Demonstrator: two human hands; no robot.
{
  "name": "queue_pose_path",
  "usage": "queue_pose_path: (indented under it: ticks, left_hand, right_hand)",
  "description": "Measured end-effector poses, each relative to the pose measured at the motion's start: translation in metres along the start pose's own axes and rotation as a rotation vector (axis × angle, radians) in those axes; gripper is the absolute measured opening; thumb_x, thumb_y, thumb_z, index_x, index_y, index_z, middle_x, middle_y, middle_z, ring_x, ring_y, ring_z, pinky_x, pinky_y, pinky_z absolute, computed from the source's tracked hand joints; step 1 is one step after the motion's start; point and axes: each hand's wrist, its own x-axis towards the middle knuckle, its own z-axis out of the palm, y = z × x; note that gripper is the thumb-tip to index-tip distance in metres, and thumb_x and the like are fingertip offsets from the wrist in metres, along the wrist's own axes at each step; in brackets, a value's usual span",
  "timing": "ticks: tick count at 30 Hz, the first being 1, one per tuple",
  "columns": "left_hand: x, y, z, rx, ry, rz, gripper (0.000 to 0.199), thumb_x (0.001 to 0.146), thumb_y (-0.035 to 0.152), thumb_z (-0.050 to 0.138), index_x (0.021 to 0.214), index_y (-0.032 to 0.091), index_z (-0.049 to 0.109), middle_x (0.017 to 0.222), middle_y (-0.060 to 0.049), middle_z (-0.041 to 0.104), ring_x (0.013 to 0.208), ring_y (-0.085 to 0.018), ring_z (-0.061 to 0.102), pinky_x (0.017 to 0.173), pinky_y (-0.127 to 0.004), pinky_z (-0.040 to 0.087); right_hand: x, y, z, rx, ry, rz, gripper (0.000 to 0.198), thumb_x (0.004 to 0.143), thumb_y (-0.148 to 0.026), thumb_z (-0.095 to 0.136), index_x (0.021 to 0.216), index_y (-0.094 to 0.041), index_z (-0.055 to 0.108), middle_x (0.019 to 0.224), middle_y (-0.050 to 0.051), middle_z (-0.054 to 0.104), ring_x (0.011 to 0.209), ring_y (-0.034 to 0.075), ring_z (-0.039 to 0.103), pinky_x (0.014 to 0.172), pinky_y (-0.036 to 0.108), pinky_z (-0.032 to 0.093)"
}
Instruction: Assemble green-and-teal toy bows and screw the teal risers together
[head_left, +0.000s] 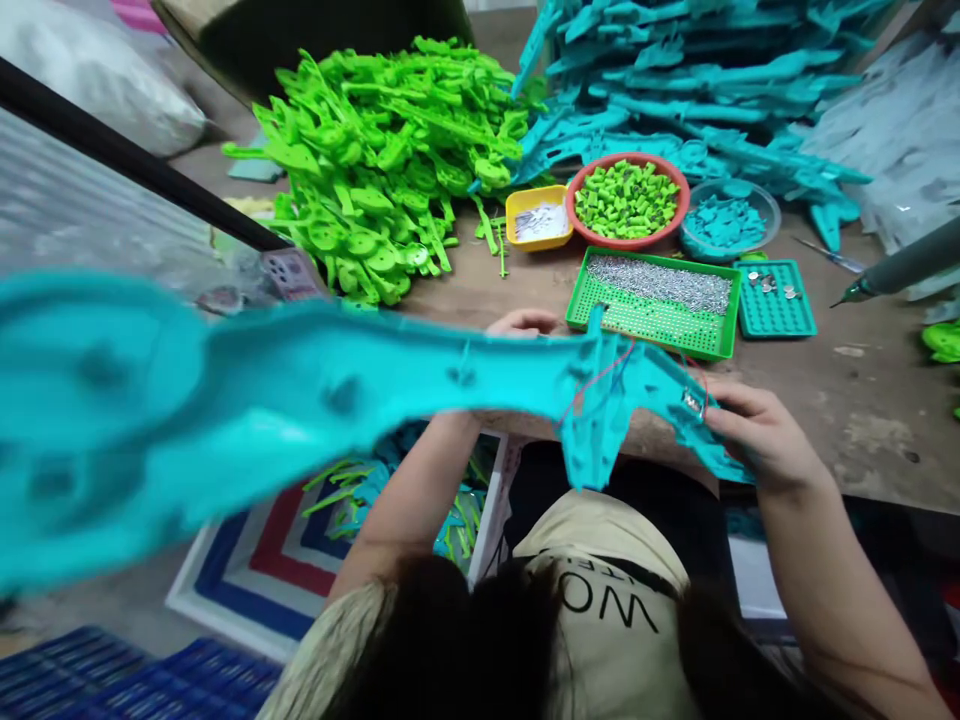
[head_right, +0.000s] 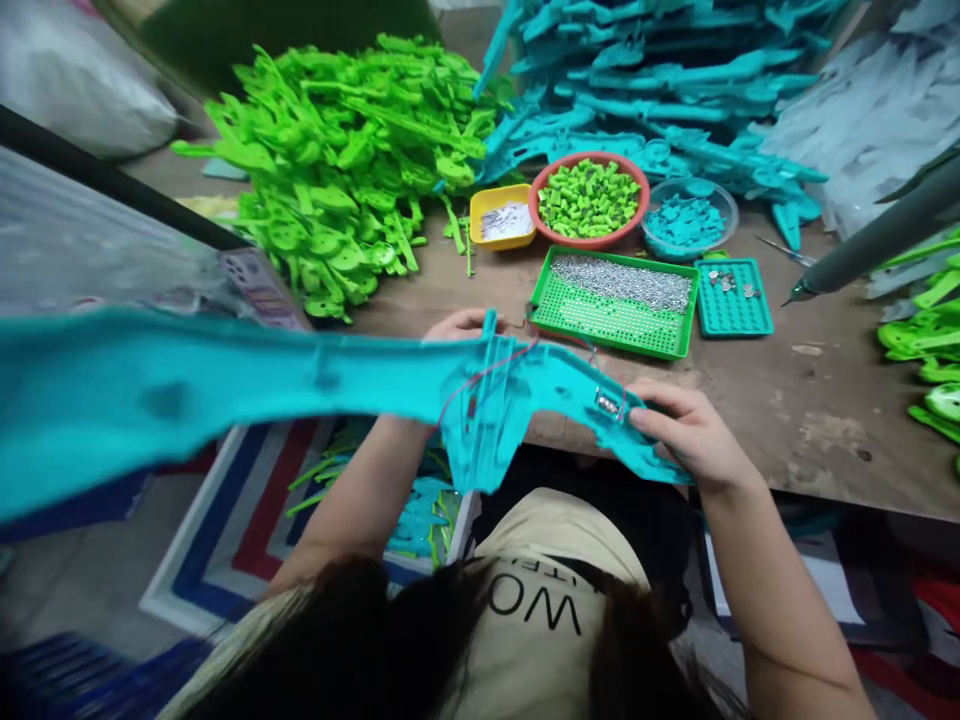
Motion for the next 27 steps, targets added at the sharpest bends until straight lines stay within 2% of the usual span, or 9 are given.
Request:
queue_pose_path:
  ticks: [4, 6, 10, 14, 16, 20, 23, 25, 27]
  left_hand:
    - [-0.01, -0.002, 0.005, 0.147, -0.631, 0.025, 0.043, 0.064, 0.026, 0.076, 0.106, 0.023, 0.073, 0.127, -0.009, 0.064, 0.132, -0.029, 0.048, 0.116, -0.046, 0.03]
    - [-0.027, -0.005, 0.007, 0.096, -0.8, -0.088, 0.049, 0.068, 0.028, 0.075, 0.116, 0.027, 0.069, 0.129, -0.009, 0.063, 0.13, -0.029, 0.051, 0.114, -0.047, 0.035]
    - [-0.047, -0.013, 0.007, -0.213, -0.761, -0.418, 0.057, 0.075, 0.036, 0.066, 0.131, 0.029, 0.057, 0.125, -0.012, 0.065, 0.112, -0.031, 0.065, 0.093, -0.049, 0.052]
    - [-0.032, 0.001, -0.012, -0.374, -0.552, -0.31, 0.072, 0.063, 0.05, 0.065, 0.13, 0.024, 0.057, 0.129, -0.016, 0.063, 0.119, -0.036, 0.061, 0.097, -0.055, 0.049]
    - [-0.025, 0.02, -0.032, -0.354, -0.583, -0.3, 0.077, 0.059, 0.053, 0.069, 0.129, 0.025, 0.059, 0.128, -0.016, 0.064, 0.12, -0.038, 0.06, 0.1, -0.057, 0.047]
    - [-0.025, 0.069, -0.09, -0.067, -0.769, -0.415, 0.072, 0.065, 0.054, 0.075, 0.13, 0.024, 0.061, 0.132, -0.016, 0.061, 0.123, -0.038, 0.057, 0.105, -0.055, 0.041]
    - [-0.02, 0.097, -0.125, 0.314, -0.769, -0.459, 0.058, 0.074, 0.043, 0.075, 0.127, 0.022, 0.063, 0.129, -0.012, 0.064, 0.121, -0.033, 0.059, 0.101, -0.054, 0.042]
    - [-0.014, 0.099, -0.127, 0.518, -0.672, -0.466, 0.042, 0.072, 0.038, 0.077, 0.111, 0.023, 0.071, 0.118, -0.006, 0.071, 0.118, -0.03, 0.062, 0.099, -0.046, 0.046]
    - [-0.01, 0.084, -0.11, 0.562, -0.573, -0.461, 0.029, 0.069, 0.035, 0.08, 0.094, 0.022, 0.075, 0.105, -0.004, 0.075, 0.108, -0.026, 0.067, 0.094, -0.034, 0.05]
  right_hand:
    - [-0.004, 0.009, -0.011, -0.175, -0.219, -0.058, 0.028, 0.077, -0.048, 0.071, 0.088, -0.023, 0.077, 0.086, 0.006, 0.069, 0.076, 0.019, 0.064, 0.069, 0.03, 0.051]
    - [-0.004, 0.013, -0.014, -0.208, -0.267, -0.046, 0.029, 0.078, -0.047, 0.07, 0.092, -0.023, 0.078, 0.088, 0.006, 0.069, 0.077, 0.018, 0.064, 0.071, 0.029, 0.051]
    - [0.003, 0.022, -0.019, -0.216, -0.294, 0.02, 0.037, 0.078, -0.05, 0.069, 0.098, -0.019, 0.077, 0.092, 0.008, 0.07, 0.079, 0.018, 0.063, 0.072, 0.03, 0.05]
    - [0.008, 0.024, -0.021, -0.222, -0.414, 0.05, 0.038, 0.079, -0.05, 0.067, 0.098, -0.018, 0.076, 0.088, 0.007, 0.068, 0.077, 0.017, 0.061, 0.07, 0.029, 0.05]
    - [0.008, 0.023, -0.022, -0.248, -0.472, 0.053, 0.037, 0.081, -0.05, 0.066, 0.099, -0.019, 0.076, 0.086, 0.006, 0.068, 0.078, 0.017, 0.061, 0.07, 0.029, 0.05]
    - [0.007, 0.022, -0.026, -0.273, -0.421, 0.132, 0.038, 0.08, -0.052, 0.067, 0.101, -0.021, 0.075, 0.095, 0.006, 0.071, 0.084, 0.019, 0.064, 0.074, 0.029, 0.051]
    - [0.008, 0.027, -0.03, -0.29, -0.317, 0.212, 0.043, 0.078, -0.056, 0.067, 0.105, -0.022, 0.074, 0.1, 0.007, 0.073, 0.088, 0.022, 0.066, 0.075, 0.031, 0.052]
    - [0.012, 0.03, -0.031, -0.313, -0.295, 0.225, 0.047, 0.079, -0.057, 0.066, 0.109, -0.022, 0.073, 0.1, 0.008, 0.073, 0.087, 0.023, 0.066, 0.074, 0.032, 0.053]
    - [0.016, 0.03, -0.029, -0.361, -0.304, 0.19, 0.046, 0.079, -0.058, 0.065, 0.107, -0.022, 0.073, 0.101, 0.008, 0.073, 0.086, 0.023, 0.066, 0.075, 0.033, 0.053]
